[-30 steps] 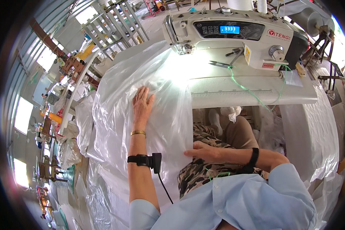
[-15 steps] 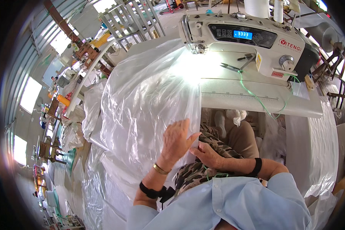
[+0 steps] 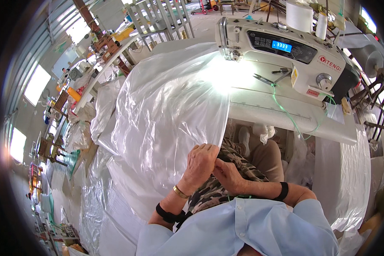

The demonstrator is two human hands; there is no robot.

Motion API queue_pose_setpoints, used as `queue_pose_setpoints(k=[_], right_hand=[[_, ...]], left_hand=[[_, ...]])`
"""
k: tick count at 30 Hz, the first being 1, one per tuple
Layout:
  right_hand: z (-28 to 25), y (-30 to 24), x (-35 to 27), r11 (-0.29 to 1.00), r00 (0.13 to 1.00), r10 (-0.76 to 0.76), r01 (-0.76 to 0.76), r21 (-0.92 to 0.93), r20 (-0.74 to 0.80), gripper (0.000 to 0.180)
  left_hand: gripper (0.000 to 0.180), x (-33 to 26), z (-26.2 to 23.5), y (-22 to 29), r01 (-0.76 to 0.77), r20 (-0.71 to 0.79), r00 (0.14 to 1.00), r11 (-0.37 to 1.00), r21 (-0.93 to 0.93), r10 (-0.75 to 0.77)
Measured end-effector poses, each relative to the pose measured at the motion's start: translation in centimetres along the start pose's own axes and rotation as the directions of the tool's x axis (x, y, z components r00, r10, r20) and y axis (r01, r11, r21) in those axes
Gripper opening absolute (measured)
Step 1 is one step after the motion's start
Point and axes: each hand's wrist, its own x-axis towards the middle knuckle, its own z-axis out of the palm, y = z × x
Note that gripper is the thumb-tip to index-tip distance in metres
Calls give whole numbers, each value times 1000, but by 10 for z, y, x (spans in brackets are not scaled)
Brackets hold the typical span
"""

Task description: Sewing white plastic or fabric sheets using an industrial sewing machine in a workshop.

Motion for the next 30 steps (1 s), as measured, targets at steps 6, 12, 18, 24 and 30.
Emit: queue_pose_setpoints(k=[6, 12, 18, 24, 30], right_hand=[[10, 3, 5, 897, 914, -406, 400, -187, 6, 14], [-20, -7, 22, 708, 811, -448, 579, -404, 377, 16], [-108, -16, 100, 533, 862, -505, 359, -766, 52, 16], [-158, 0, 178, 340, 814, -572, 123, -932, -101, 25], [-176, 6, 197, 397, 913, -387, 38, -917, -129, 34]], left_hand=[[15, -13, -1, -8, 124, -85, 984, 943, -307, -157], [15, -21, 0, -17, 310, 37, 948, 895, -321, -315], [25, -38, -2, -5, 240, -56, 958, 892, -383, -282], [40, -49, 1, 0, 236, -108, 945, 874, -425, -308], [37, -49, 14, -1, 288, 34, 954, 879, -380, -298]])
